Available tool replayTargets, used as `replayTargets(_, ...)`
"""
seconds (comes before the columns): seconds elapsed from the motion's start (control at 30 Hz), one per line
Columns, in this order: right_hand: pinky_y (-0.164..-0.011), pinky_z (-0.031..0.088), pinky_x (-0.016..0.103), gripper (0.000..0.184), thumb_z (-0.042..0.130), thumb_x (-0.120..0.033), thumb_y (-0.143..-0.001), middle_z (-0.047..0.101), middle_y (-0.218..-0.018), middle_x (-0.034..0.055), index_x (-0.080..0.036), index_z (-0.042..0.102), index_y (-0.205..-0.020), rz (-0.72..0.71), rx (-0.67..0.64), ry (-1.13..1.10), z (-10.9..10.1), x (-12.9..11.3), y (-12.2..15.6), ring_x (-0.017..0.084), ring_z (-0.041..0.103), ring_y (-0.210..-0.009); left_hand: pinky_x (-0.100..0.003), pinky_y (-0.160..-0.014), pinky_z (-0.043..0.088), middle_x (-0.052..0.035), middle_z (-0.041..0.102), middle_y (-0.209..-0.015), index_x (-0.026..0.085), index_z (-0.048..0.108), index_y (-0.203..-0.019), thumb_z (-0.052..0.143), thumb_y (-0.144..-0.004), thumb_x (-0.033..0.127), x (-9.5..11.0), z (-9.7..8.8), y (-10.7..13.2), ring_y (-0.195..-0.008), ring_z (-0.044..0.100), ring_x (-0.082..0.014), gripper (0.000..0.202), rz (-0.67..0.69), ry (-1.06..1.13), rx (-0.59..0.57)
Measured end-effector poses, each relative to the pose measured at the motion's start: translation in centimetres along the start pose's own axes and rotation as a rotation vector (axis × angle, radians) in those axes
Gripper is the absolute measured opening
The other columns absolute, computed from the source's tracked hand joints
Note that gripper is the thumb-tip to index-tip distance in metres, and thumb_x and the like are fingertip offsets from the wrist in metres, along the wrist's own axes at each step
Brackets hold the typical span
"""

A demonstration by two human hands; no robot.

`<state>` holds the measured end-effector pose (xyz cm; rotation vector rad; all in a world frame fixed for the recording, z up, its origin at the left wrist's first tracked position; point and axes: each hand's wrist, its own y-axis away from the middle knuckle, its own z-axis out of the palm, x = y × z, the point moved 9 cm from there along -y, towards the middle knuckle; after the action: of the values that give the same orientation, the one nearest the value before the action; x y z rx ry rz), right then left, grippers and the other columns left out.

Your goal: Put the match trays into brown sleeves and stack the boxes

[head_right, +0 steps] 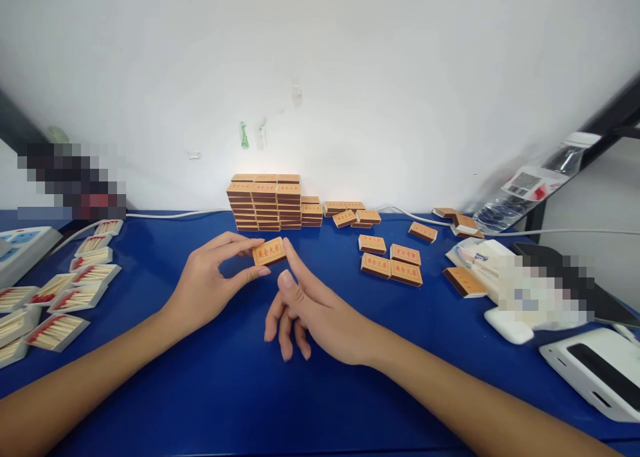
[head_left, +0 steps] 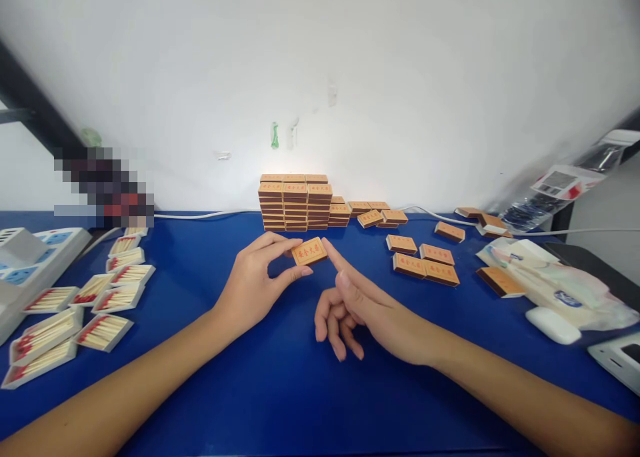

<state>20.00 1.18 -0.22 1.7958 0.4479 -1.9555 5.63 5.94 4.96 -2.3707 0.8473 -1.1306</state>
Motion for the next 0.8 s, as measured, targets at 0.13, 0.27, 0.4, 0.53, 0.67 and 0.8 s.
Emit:
replayTargets(0.13,-0.051,0.048,0.023,0.091,0.043,-0.068,-0.106,0.072,-0.09,0.0037,-0.035,-0.013,-0.171,0.029,-0.033,-0.033,0.0,0.0,0.1,0.016,0.067,-0.067,-0.042,-0.093,0.06,-0.0068,0.075,-0.111,0.025,0.077,-0.124,0.08,-0.091,0.045,0.1,-0.2,-0.1,-0.102,0.072,-0.025,0.038,0.005,0.003,0.01)
replayTargets(0.27,-0.053,0.049,0.024,0.092,0.045,-0.068,-0.105,0.073,-0.092,0.0037,-0.039,-0.014,-0.17,0.019,-0.144,-0.111,0.7,-0.5,0.2,0.017,0.069,-0.069,-0.042,-0.092,0.061,-0.0065,0.075,-0.111,0.025,0.077,-0.123,0.079,-0.092,0.046,0.3,-0.6,-0.1,-0.102,0.072,-0.0248,0.037,0.02,-0.01,0.027)
replayTargets(0.4,-0.052,0.048,0.024,0.091,0.045,-0.068,-0.105,0.071,-0.089,0.0033,-0.036,-0.009,-0.171,0.019,-0.114,-0.12,0.6,-0.3,0.0,0.017,0.068,-0.067,-0.041,-0.093,0.06,-0.0068,0.075,-0.113,0.024,0.077,-0.123,0.08,-0.091,0.043,0.4,-0.7,0.0,-0.103,0.072,-0.0243,0.037,0.038,-0.012,0.028)
replayTargets(0.53,-0.055,0.051,0.028,0.087,0.054,-0.061,-0.104,0.066,-0.096,0.003,-0.034,0.006,-0.172,-0.062,0.159,0.21,-2.5,-0.4,-0.3,0.017,0.064,-0.071,-0.041,-0.097,0.06,-0.0075,0.076,-0.119,0.023,0.075,-0.127,0.08,-0.092,0.039,0.3,-0.1,0.0,-0.108,0.072,-0.0245,0.038,0.054,-0.02,-0.014)
replayTargets(0.67,-0.068,0.056,0.032,0.057,0.071,-0.046,-0.098,0.062,-0.118,0.0077,-0.03,0.056,-0.15,-0.237,0.274,0.692,-4.5,-2.2,-0.4,0.018,0.065,-0.087,-0.043,-0.101,0.059,-0.0073,0.076,-0.124,0.025,0.07,-0.135,0.08,-0.092,0.041,0.5,0.6,0.2,-0.115,0.071,-0.0261,0.046,0.101,-0.026,-0.087)
replayTargets(0.8,-0.067,0.055,0.033,0.032,0.072,-0.043,-0.097,0.067,-0.107,0.0048,-0.026,0.07,-0.124,-0.288,0.252,0.798,-5.1,-3.1,-0.7,0.018,0.064,-0.082,-0.046,-0.103,0.058,-0.0062,0.077,-0.125,0.028,0.066,-0.138,0.079,-0.093,0.044,0.6,0.8,0.3,-0.117,0.071,-0.027,0.05,0.1,-0.027,-0.119)
